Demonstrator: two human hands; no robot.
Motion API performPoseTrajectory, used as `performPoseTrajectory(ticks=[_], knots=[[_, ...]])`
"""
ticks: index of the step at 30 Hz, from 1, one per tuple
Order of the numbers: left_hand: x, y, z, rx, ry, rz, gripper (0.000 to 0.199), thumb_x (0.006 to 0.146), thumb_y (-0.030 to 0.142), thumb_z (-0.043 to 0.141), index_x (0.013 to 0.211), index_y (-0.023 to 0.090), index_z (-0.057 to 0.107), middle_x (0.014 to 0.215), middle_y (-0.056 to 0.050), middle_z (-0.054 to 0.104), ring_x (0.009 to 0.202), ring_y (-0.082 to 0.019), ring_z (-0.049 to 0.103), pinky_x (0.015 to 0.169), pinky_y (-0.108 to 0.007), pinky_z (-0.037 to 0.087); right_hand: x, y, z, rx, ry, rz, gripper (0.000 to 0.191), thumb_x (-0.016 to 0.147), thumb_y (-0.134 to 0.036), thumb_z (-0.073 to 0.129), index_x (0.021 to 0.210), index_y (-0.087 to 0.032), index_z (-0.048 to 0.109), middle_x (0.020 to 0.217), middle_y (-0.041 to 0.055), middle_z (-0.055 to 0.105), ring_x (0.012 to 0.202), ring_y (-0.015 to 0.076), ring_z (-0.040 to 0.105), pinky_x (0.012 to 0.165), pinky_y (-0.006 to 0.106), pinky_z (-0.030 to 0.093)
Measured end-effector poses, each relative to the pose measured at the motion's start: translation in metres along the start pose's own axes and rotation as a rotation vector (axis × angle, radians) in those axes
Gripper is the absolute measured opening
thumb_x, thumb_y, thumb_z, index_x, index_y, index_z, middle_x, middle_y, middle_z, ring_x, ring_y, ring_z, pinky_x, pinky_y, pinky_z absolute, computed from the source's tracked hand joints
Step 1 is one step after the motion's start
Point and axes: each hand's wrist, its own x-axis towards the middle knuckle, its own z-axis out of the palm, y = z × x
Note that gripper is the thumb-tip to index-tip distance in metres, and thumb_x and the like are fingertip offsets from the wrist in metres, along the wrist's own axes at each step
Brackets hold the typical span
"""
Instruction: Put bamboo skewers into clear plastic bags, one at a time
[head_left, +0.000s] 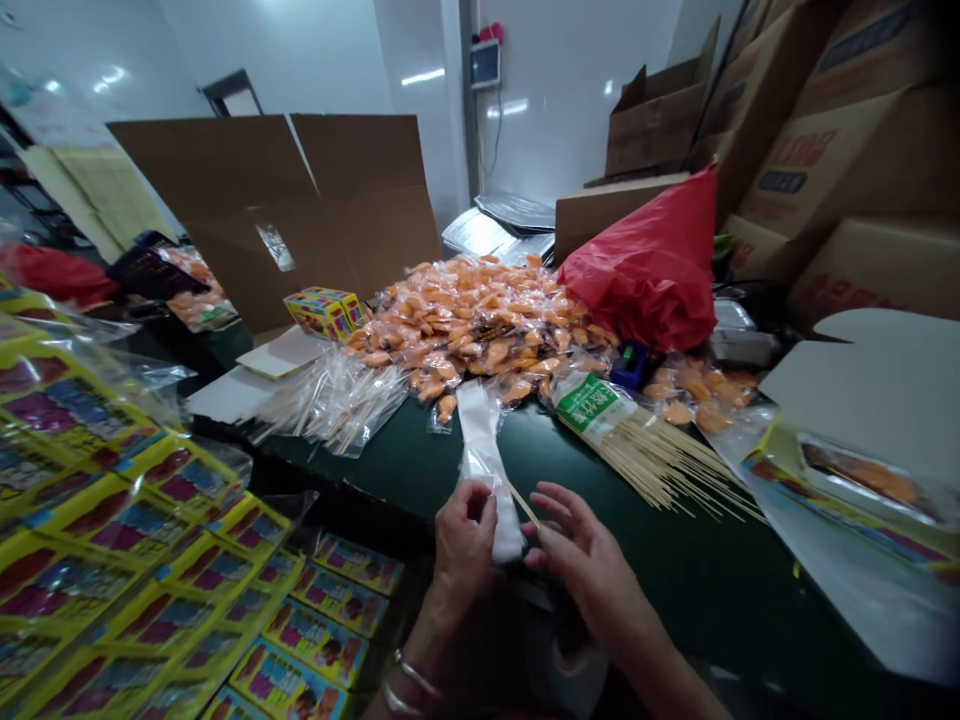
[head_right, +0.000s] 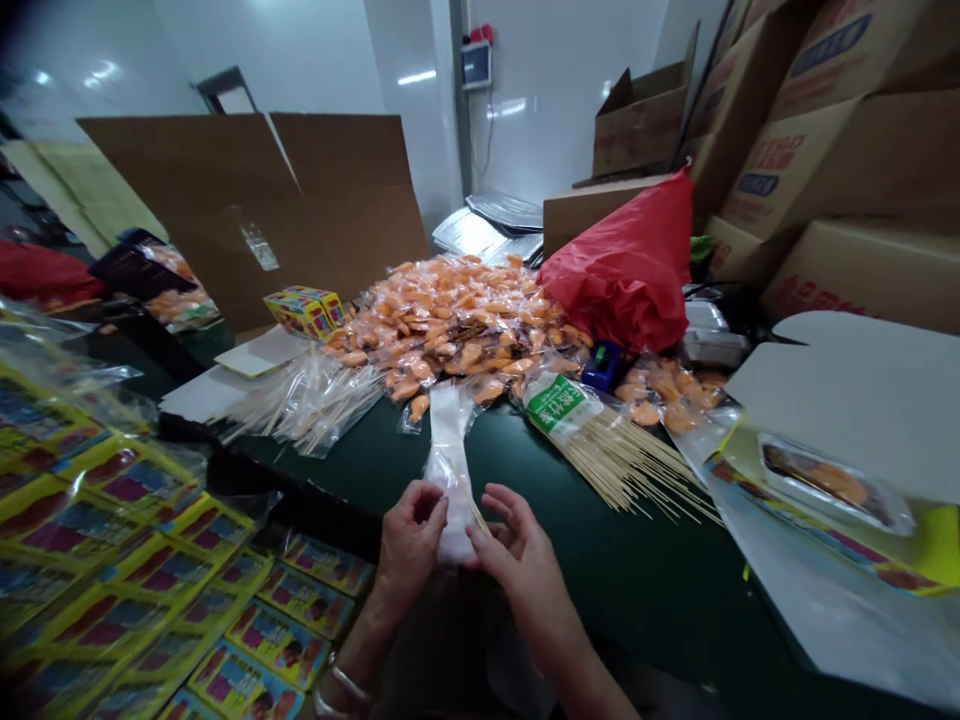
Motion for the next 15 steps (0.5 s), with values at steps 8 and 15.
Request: performPoseTrajectory(ticks=[8, 15], knots=[[-0.015, 0.017, 0.014, -0.081, -0.121, 0.099, 0.009, 0.081, 0.022, 0.050, 0.078, 0.017, 0.058, 0.068, 0.001, 0.060, 0.061, -0.012, 0.053, 0.059, -0.021, 0.040, 0.064, 0.014, 0.024, -0.402, 0.183, -0.430, 0.037, 0.078, -0.050, 0.055, 0.096, -0.019, 0.065, 0.101, 0.0070, 0.063, 0.096, 0.0230, 0.056, 0.087, 0.034, 0.041], [0.015, 0.021, -0.028, -0.219, -0.132, -0.030, 0.006, 0.070, 0.021, 0.056, 0.067, 0.017, 0.055, 0.054, 0.005, 0.050, 0.050, -0.009, 0.046, 0.051, -0.020, 0.037, 0.132, 0.017, 0.061, -0.171, 0.177, -0.348, 0.049, 0.085, -0.054, 0.032, 0.089, -0.016, 0.062, 0.095, 0.0105, 0.068, 0.091, 0.0221, 0.062, 0.070, 0.030, 0.045]])
